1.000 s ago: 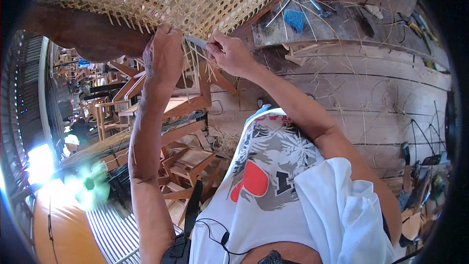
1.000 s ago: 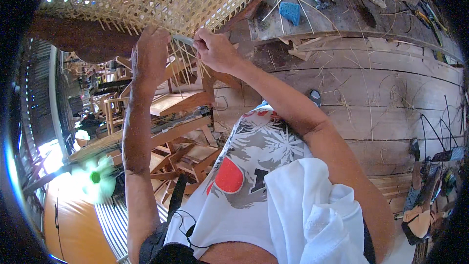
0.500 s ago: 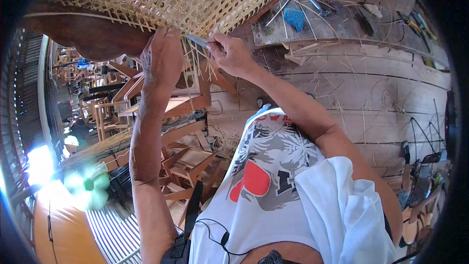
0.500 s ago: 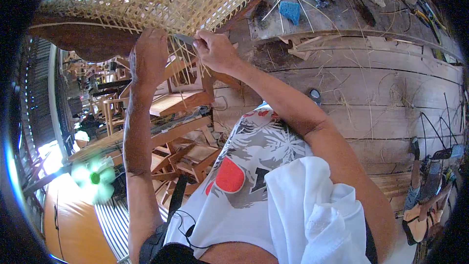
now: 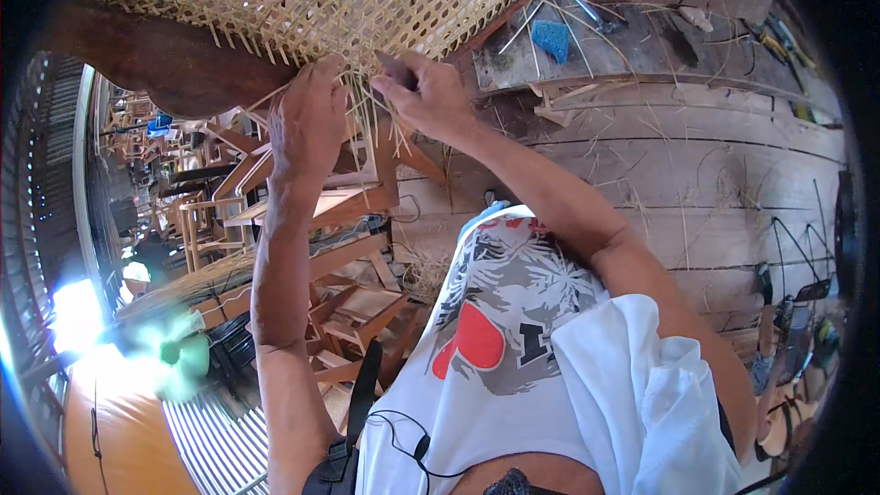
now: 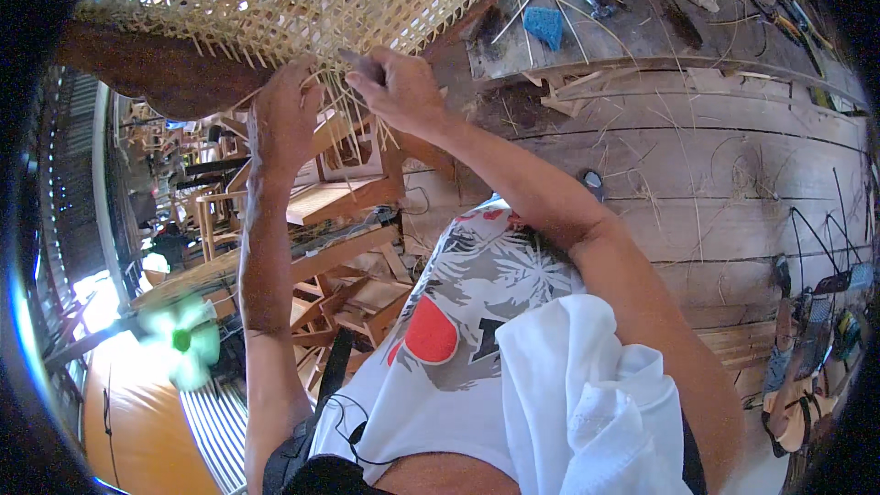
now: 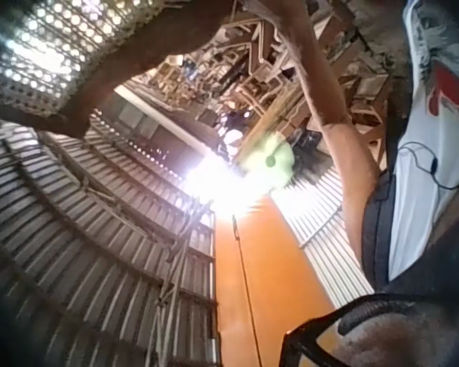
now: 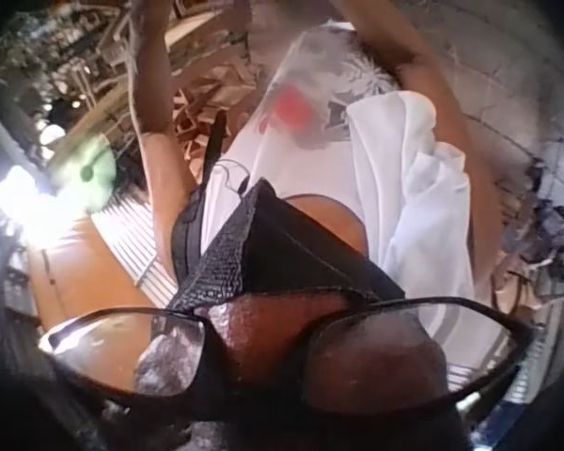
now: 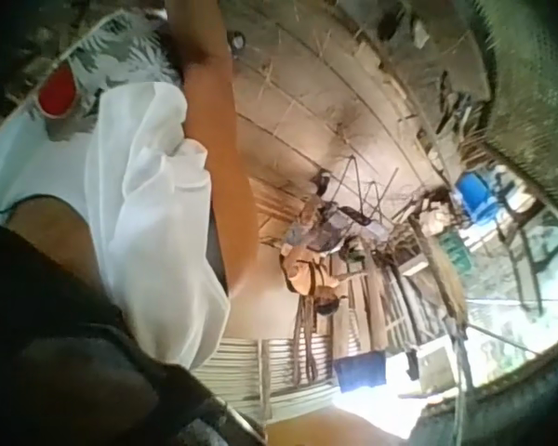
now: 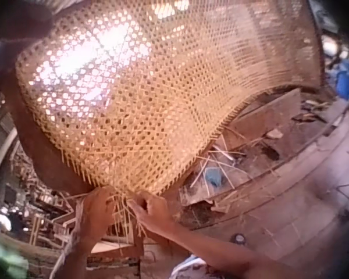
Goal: The person weaves and trims rattan strands onto a wooden furniture frame with a small blade. After opening a pouch on a wooden board to retrieve a tool and a watch, the person weaves rattan strips into the cane mesh.
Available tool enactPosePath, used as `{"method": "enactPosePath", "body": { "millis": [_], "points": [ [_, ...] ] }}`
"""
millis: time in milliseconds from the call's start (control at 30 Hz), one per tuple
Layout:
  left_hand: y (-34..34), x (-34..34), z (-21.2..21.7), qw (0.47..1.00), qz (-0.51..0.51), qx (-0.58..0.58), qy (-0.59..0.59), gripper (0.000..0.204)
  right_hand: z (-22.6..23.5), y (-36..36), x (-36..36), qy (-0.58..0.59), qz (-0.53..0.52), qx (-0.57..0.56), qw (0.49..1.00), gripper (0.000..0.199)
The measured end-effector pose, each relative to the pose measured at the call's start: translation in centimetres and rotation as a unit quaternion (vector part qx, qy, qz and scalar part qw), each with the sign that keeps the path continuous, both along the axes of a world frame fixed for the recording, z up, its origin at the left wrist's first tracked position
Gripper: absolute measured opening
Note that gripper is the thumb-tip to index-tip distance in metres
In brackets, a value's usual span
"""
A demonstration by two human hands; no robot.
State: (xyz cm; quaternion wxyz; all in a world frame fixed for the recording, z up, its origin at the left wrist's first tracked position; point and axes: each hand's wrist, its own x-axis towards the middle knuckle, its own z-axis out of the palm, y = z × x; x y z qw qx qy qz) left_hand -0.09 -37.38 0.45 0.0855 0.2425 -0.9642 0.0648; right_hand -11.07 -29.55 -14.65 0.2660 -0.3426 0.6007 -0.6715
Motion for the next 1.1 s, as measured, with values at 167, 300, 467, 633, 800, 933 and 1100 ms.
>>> {"method": "enactPosePath", "body": {
  "millis": [167,300,467,633,800,933,1100],
  "points": [
    [0.4,1.1,-0.8,0.993,0.042,0.092,0.068,0.055,1.8,-1.2,1.5,-0.030,-0.044,0.037,0.998,0.032],
    [0.3,1.7,-1.5,0.982,-0.017,0.139,0.126,0.055,2.3,-1.3,2.2,0.013,-0.077,0.061,0.995,0.031],
    [-0.7,2.2,-1.7,0.961,-0.095,0.212,0.149,0.055,2.6,-1.2,3.3,0.004,-0.108,0.091,0.990,0.033],
    [-1.8,2.9,-1.4,0.958,-0.120,0.219,0.140,0.045,1.4,-2.6,4.3,-0.104,-0.112,0.015,0.988,0.030],
    [-2.7,3.4,-1.7,0.983,-0.112,0.068,0.127,0.025,-0.4,-3.9,4.6,-0.166,-0.094,-0.048,0.980,0.023],
    [-3.0,3.2,-2.1,0.978,-0.130,-0.001,0.161,0.019,-0.2,-3.8,4.5,-0.163,-0.104,-0.041,0.980,0.023],
    [-3.1,2.8,-1.6,0.980,-0.123,-0.035,0.155,0.014,0.9,-2.9,4.5,-0.101,-0.156,0.007,0.983,0.027]
  ]
}}
